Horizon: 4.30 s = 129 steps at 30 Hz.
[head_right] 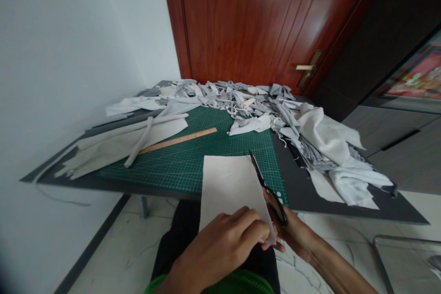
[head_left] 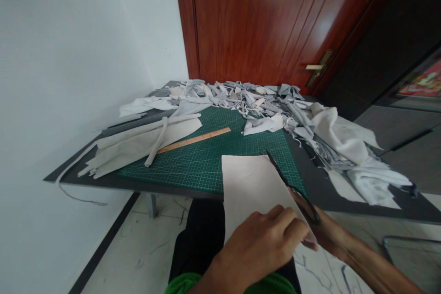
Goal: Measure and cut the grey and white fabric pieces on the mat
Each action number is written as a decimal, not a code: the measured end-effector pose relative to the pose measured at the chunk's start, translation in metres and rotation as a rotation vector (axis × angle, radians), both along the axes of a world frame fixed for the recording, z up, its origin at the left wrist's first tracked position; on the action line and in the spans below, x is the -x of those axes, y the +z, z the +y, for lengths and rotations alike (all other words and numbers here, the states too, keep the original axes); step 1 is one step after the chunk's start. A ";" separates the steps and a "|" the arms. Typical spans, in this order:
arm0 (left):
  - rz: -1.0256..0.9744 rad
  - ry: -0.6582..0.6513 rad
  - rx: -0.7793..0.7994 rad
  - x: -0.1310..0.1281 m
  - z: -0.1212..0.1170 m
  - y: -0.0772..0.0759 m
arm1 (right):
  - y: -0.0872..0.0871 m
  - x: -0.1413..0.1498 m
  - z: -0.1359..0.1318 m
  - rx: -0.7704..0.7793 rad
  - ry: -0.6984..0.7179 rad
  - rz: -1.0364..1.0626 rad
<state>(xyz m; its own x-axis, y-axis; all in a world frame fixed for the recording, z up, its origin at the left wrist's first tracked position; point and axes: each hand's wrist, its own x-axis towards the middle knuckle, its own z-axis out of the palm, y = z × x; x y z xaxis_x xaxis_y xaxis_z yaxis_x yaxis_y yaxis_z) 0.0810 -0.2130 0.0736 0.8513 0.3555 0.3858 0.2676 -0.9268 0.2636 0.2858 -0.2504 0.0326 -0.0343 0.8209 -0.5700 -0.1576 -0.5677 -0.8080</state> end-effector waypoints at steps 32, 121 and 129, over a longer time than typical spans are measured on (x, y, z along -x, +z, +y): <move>-0.010 0.015 0.019 0.000 0.002 -0.003 | -0.010 -0.005 0.000 -0.006 0.020 -0.086; 0.150 0.542 0.022 0.049 0.227 -0.048 | -0.017 -0.109 0.218 -0.930 0.291 -0.923; 0.284 0.694 -0.026 0.047 0.180 -0.051 | -0.015 -0.118 0.205 -0.883 0.477 -1.271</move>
<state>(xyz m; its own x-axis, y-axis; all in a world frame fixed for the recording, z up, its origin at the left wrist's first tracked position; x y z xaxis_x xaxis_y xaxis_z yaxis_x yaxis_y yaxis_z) 0.0345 -0.0331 0.0225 0.5031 0.8407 0.2002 0.8473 -0.5255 0.0772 0.4041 -0.0452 0.0180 -0.2675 0.9444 0.1912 0.8778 0.3207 -0.3559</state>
